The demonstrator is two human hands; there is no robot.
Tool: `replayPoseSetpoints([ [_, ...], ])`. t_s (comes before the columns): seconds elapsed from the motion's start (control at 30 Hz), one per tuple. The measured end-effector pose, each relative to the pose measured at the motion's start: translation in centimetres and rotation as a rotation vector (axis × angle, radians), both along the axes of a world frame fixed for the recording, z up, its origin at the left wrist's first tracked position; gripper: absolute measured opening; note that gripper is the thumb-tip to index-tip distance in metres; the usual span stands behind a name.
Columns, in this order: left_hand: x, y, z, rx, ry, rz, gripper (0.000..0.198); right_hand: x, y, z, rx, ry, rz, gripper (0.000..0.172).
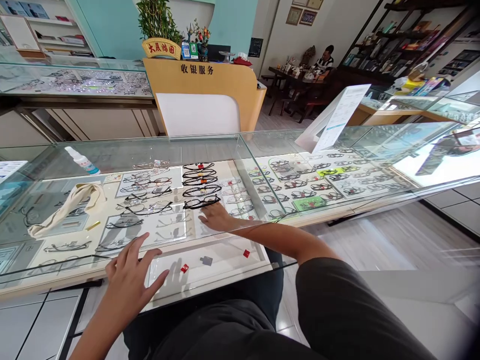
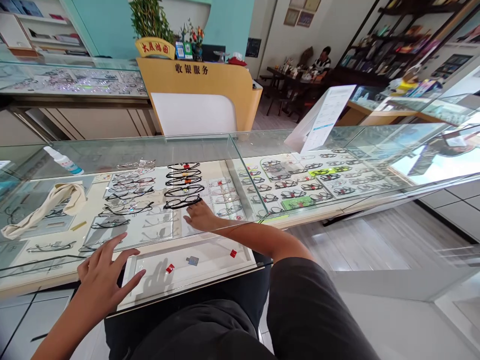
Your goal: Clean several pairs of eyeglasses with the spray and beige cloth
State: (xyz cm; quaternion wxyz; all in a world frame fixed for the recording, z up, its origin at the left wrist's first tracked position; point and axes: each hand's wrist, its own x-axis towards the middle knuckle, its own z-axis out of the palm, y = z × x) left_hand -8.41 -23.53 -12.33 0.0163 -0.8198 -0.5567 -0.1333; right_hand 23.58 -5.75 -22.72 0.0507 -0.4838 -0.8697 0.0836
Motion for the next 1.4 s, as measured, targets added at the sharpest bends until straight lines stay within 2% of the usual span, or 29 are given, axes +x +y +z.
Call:
replayPoseSetpoints([
  [0.1,0.0,0.1,-0.2,0.000,0.001,-0.006,0.036,4.0,-1.8,0.5,0.020,-0.051,-0.109,0.056],
  [0.23,-0.1,0.4,-0.5,0.012,-0.018,-0.018,0.039,10.9,-2.1,1.1,0.010,-0.125,-0.239,0.052],
  [0.37,-0.3,0.7,-0.7,0.013,-0.032,-0.015,0.038,14.0,-1.7,0.6,-0.029,-0.171,-0.286,0.049],
  [0.57,-0.5,0.7,-0.6,0.010,-0.024,-0.026,0.039,14.1,-1.0,-0.4,-0.028,-0.173,-0.311,0.052],
  [1.0,-0.4,0.5,-0.6,0.004,-0.018,-0.011,0.039,14.1,-1.1,-0.3,-0.038,-0.177,-0.273,0.056],
  [1.4,-0.4,0.4,-0.7,0.014,0.009,-0.008,0.040,15.5,-2.3,0.6,-0.027,-0.247,-0.272,0.039],
])
